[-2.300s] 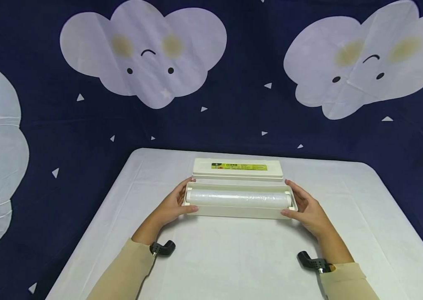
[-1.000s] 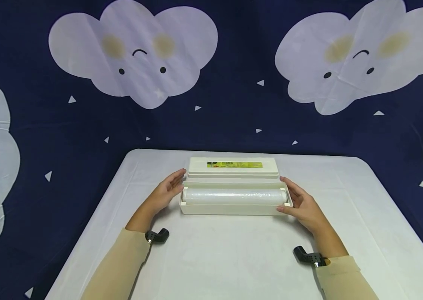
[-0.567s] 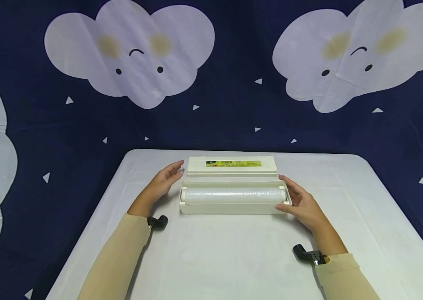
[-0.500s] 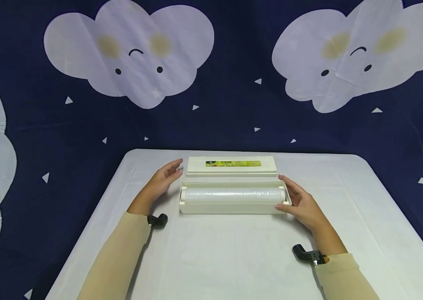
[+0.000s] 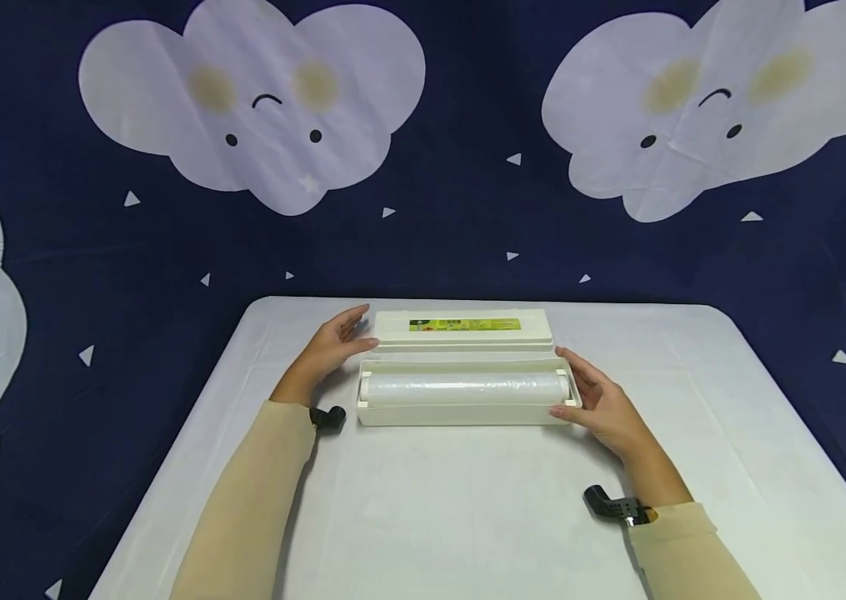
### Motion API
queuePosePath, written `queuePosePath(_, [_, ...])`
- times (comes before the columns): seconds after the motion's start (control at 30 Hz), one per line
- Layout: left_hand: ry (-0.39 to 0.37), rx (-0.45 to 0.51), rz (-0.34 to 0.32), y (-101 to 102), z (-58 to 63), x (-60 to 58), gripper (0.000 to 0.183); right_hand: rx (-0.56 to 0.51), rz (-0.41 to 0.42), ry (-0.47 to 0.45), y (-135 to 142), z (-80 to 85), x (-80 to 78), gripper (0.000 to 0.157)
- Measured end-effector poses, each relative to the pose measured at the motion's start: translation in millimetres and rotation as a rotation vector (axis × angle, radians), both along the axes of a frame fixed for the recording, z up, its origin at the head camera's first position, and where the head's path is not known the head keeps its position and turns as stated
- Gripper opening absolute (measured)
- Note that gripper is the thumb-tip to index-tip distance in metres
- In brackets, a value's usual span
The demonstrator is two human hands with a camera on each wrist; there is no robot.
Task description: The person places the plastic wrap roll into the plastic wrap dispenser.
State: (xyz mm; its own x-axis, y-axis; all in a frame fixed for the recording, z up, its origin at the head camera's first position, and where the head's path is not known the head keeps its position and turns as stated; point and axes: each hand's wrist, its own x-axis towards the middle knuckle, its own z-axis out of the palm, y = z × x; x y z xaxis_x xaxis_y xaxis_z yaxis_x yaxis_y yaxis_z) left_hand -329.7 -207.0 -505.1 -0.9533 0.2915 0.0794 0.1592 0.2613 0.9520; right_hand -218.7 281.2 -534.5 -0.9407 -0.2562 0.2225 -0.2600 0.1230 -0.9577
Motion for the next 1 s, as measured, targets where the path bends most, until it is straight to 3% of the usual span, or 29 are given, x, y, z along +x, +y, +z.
queuePosePath(0.27, [0.013,-0.054,0.022,-2,-1.6,-8.7,0.090,0.004,-0.007,-0.007,0,-0.2,0.1,0.103])
queuePosePath(0.53, [-0.010,-0.148,0.050,4,-6.0,-25.0,0.107,0.007,-0.008,0.000,1,-2.1,-0.5,0.103])
queuePosePath(0.77, [-0.028,-0.221,-0.002,16,-5.5,-29.7,0.125,-0.008,0.007,0.006,2,-4.5,-2.0,0.103])
queuePosePath(1.0, [0.007,-0.279,-0.075,22,-7.3,-31.1,0.124,-0.010,0.006,0.002,2,-2.6,-1.5,0.103])
